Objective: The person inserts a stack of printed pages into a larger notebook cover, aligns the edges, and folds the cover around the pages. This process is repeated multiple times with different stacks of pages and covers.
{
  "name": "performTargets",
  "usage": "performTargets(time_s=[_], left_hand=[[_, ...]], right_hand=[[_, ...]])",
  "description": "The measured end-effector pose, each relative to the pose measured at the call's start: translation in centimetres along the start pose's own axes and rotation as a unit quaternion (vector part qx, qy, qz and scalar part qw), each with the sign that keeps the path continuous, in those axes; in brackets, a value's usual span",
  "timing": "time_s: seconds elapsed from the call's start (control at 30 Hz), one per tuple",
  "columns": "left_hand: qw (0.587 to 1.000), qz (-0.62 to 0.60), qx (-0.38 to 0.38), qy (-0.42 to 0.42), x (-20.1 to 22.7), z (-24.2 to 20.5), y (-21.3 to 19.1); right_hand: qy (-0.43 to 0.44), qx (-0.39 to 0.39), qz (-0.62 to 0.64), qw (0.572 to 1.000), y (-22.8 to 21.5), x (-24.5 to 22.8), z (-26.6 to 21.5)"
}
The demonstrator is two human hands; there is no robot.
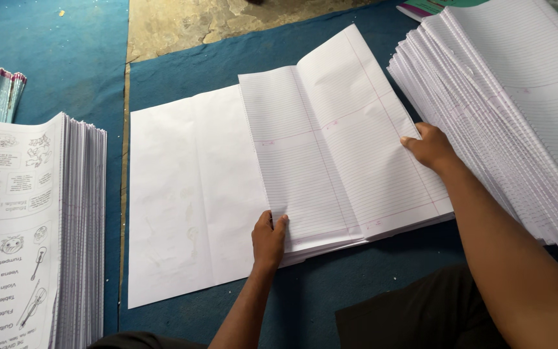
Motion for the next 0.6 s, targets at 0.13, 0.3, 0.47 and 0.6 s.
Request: performTargets(time_s=[0.13,0.3,0.47,0.6], left_hand=[[1.000,0.013,-0.006,-0.020,0.0,-0.1,0.0],[1.000,0.012,-0.005,-0.016,-0.1,0.1,0.0],[0.999,0.016,-0.011,-0.031,-0.1,0.0,0.1],[0.999,0.016,-0.008,-0.026,0.1,0.0,0.0]], right_hand=[[-0.016,0.027,-0.012,0.999,0.7,0.8,0.9],[0.035,-0.005,0.017,0.999,1.1,1.0,0.8],[0.033,-0.002,0.018,0.999,0.7,0.8,0.2],[0.038,-0.004,0.027,0.999,0.8,1.3,0.4]])
Point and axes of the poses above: each hand's wrist, its own z-axis towards the middle knuckle, its own y-axis out of the palm, x = y × z, the point moved 4 cm from there along z, towards the middle knuckle, and after that the axes turned 7 degrees about y, right-handed, at the moved point
